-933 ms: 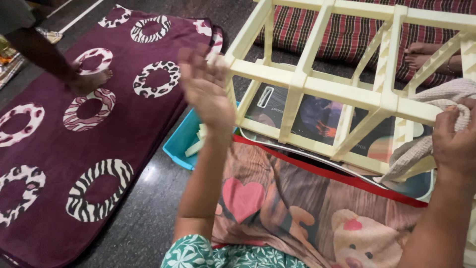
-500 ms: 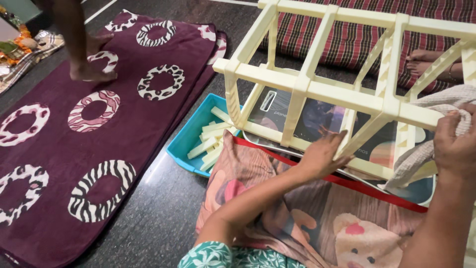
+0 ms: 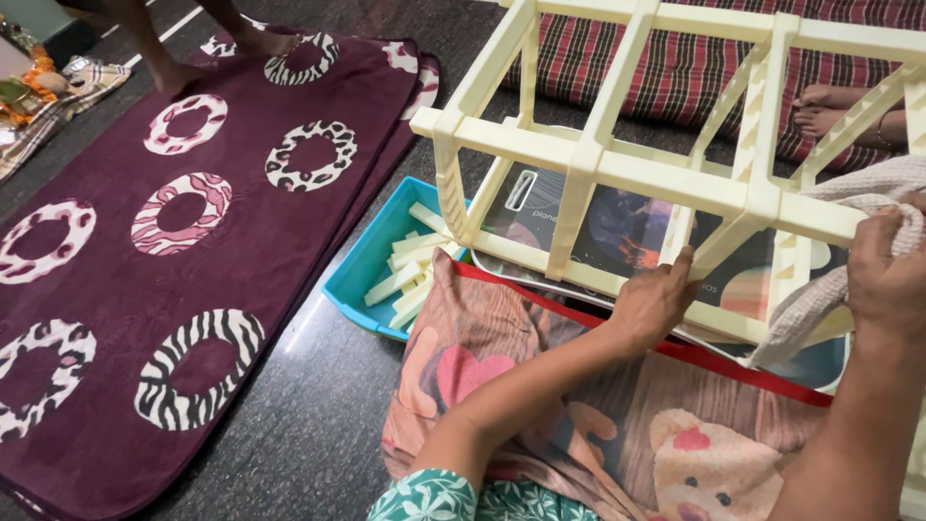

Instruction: The person wipes a cream-colored plastic frame with a cloth, then places the frame aside and wipes several small plastic sticks on a tray. The person handles the frame and sticks one at a time.

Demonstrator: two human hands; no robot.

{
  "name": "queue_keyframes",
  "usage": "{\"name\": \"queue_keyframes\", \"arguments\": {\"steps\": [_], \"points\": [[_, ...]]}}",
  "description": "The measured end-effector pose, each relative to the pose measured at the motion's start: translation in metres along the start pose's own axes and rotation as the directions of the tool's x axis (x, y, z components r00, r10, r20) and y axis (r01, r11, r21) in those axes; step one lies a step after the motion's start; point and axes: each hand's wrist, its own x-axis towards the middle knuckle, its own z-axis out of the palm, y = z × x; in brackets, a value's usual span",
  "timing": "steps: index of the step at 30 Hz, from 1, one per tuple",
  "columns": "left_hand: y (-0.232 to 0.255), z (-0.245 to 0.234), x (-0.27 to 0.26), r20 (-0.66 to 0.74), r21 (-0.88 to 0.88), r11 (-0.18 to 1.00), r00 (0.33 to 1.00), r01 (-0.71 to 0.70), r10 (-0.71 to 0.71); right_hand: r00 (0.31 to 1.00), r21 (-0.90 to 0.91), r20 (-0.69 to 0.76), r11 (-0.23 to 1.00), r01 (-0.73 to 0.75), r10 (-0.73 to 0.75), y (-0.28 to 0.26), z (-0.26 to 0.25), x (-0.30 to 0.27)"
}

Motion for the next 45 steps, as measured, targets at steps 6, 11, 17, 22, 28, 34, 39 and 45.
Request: {"name": "queue_keyframes", "arguments": {"steps": [6,11,17,22,28,34,39,45], "points": [[-0.008,0.008,0.001,-0.132,-0.035,0.996,0.988,-0.080,0.075,0.998,0.000,-0.013,0.998,-0.059,0.059,-0.024,-0.012,0.007],[-0.025,0.011,0.012,-0.007,-0.118,0.991,0.998,0.060,-0.061,0.985,-0.060,0.057,0.986,-0.158,0.161,-0.089,-0.043,0.018],[-0.060,0.004,0.029,-0.097,-0.379,0.925,0.993,0.026,-0.068,0.993,-0.195,0.092,0.980,-0.048,0.067,-0.171,-0.078,0.035],[-0.087,-0.005,0.035,-0.247,-0.349,0.937,0.966,-0.013,-0.079,0.990,-0.160,0.131,0.985,0.069,-0.048,-0.212,-0.064,0.041],[-0.102,-0.008,0.045,-0.188,-0.270,0.946,0.954,0.178,-0.233,0.929,0.441,0.342,0.897,-0.023,-0.144,-0.226,-0.060,0.049],[-0.114,-0.021,0.048,-0.091,-0.330,0.912,0.953,0.244,-0.288,0.997,0.482,0.062,0.873,-0.071,0.047,-0.163,-0.069,0.080],[-0.085,-0.083,0.026,-0.114,-0.733,0.676,0.968,0.070,-0.225,0.974,0.023,0.152,0.986,0.165,-0.166,-0.095,-0.051,0.079],[-0.083,-0.221,-0.063,-0.253,-0.873,-0.369,0.943,-0.319,-0.218,0.979,0.076,0.191,0.996,0.054,-0.067,-0.070,-0.036,0.043]]}}
